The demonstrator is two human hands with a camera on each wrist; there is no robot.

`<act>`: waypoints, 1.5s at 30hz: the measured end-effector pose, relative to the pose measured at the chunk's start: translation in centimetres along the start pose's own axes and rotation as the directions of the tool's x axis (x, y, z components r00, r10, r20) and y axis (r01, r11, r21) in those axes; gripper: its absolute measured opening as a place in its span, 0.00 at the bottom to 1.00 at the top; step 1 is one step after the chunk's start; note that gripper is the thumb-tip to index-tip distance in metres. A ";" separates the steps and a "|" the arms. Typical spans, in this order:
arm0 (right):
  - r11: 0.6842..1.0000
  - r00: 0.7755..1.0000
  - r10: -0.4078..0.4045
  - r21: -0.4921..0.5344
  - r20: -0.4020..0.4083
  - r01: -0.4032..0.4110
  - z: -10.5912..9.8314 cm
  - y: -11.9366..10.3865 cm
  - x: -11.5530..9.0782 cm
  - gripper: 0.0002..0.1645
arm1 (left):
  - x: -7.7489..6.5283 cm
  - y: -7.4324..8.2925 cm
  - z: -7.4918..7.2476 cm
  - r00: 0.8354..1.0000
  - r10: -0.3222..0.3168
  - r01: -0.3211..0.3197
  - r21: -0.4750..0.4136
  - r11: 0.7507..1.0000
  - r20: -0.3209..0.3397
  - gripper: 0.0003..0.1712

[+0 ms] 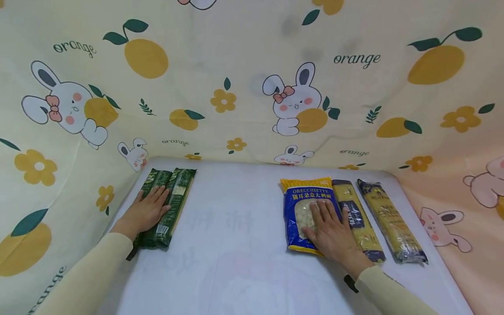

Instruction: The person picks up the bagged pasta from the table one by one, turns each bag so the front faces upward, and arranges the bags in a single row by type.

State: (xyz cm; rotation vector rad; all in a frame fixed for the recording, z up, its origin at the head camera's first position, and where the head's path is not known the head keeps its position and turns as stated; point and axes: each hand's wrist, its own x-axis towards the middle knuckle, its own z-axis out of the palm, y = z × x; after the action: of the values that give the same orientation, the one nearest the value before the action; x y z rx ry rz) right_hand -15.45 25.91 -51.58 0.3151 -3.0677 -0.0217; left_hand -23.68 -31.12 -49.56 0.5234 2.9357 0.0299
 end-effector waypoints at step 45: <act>0.999 1.000 0.006 0.045 -0.008 -0.005 0.3 -0.3 0.1 0.50 | 6.2 24.3 2.3 0.988 0.135 -0.131 -0.051 0.990 0.078 0.44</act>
State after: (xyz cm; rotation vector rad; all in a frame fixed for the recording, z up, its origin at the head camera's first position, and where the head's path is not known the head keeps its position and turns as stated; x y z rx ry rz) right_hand -15.49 25.64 -51.85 0.3083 -3.0646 0.0483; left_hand -20.79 -6.18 -51.64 0.6957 2.8095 0.0900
